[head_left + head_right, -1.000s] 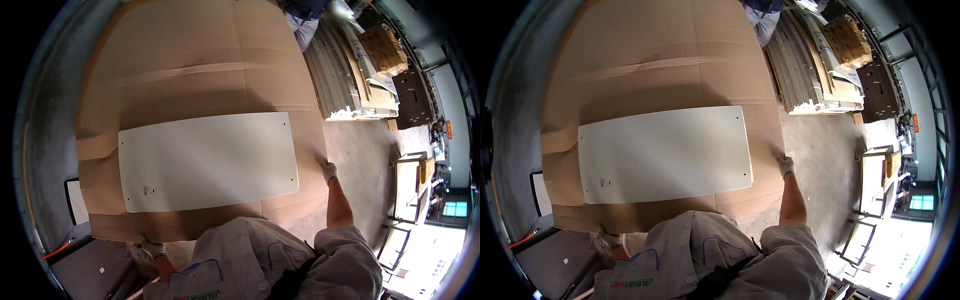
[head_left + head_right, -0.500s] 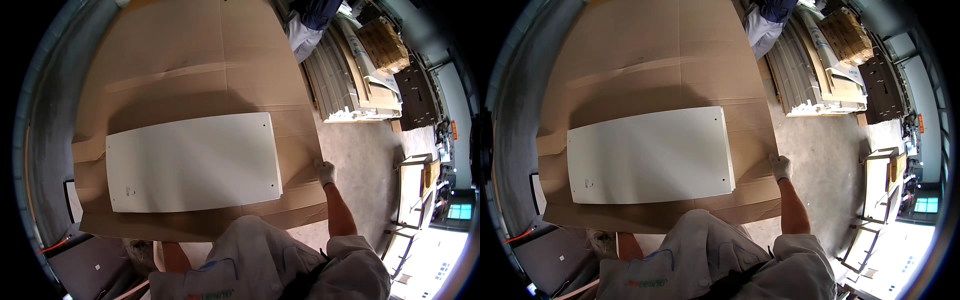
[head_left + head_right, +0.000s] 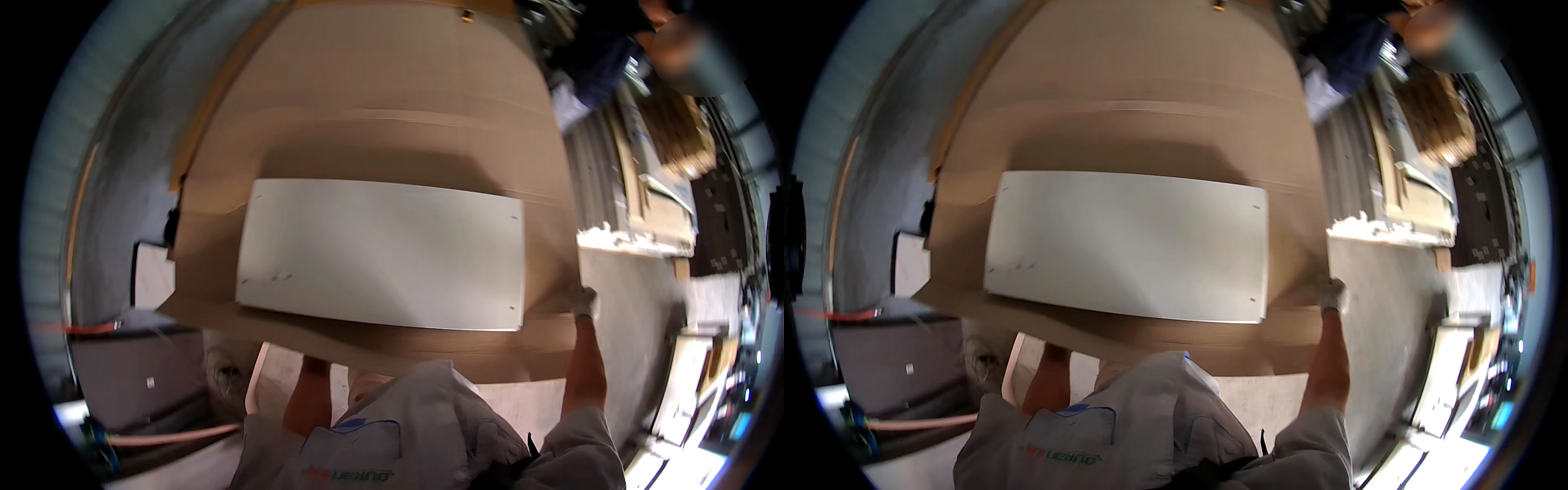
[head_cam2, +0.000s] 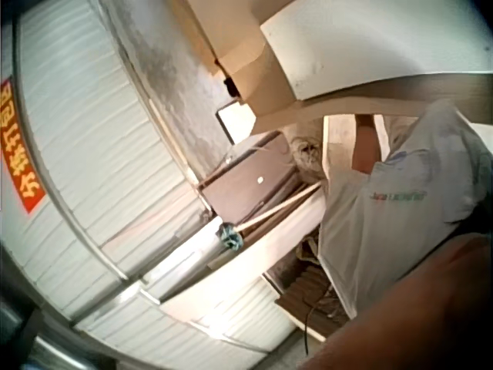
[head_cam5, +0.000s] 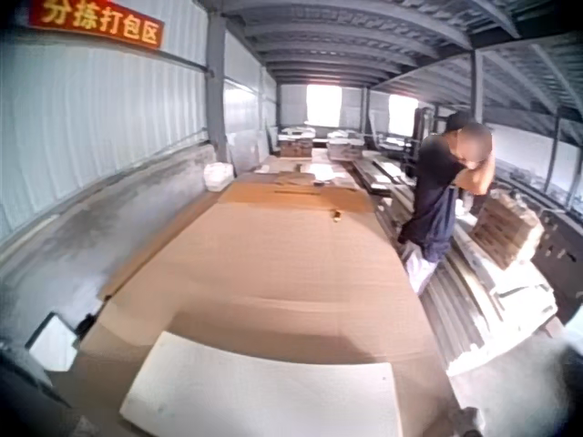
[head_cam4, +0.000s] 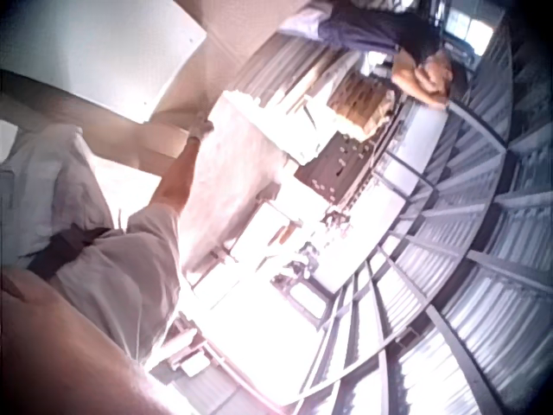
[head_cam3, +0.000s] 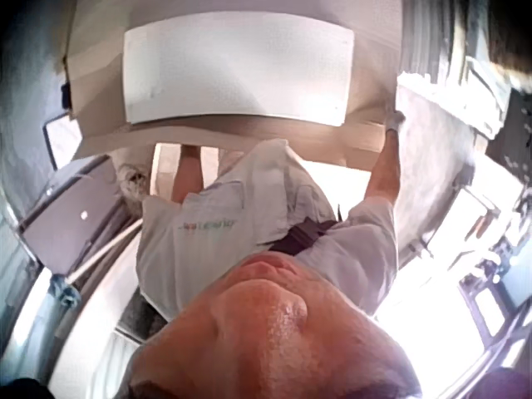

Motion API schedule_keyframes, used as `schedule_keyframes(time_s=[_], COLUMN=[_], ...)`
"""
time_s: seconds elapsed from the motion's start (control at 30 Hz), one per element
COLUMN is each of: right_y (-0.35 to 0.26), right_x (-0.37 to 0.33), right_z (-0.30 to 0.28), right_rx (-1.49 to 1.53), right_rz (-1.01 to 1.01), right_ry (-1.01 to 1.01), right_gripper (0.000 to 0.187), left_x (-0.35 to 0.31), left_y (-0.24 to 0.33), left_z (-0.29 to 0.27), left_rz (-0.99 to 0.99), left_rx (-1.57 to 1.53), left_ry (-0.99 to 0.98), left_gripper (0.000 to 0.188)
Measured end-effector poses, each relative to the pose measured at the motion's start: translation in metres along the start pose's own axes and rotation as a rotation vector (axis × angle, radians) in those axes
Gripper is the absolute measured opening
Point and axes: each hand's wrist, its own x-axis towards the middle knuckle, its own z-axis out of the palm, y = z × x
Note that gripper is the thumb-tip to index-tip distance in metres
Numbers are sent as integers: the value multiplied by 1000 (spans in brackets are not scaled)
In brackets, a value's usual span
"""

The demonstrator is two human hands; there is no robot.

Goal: The person places several white furniture panels into a large cardboard box on a workspace, with help from another person who uses a scanner on the panels. Both people then fold the box flaps over the panels and use a tape dispenser to seal the package.

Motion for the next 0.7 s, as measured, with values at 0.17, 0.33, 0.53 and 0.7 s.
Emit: schedule_keyframes(time_s=[0.17, 0.33, 0.53, 0.7], right_y=[-37, -81, -173, -162], right_x=[16, -17, -148, -141], right_z=[16, 65, 45, 47], right_rx=[-322, 346, 242, 448], right_rz=[21, -237, -245, -160], right_ry=[-86, -72, -202, -291], right_gripper=[67, 101, 79, 72], left_x=[-4, -4, 12, 10], left_y=[0, 30, 158, 255], left_z=[7, 23, -27, -77], left_rz=[33, 107, 481, 296], left_rx=[-14, -78, -222, -383], left_ry=[12, -25, -127, -289], left_gripper=[74, 74, 75, 63])
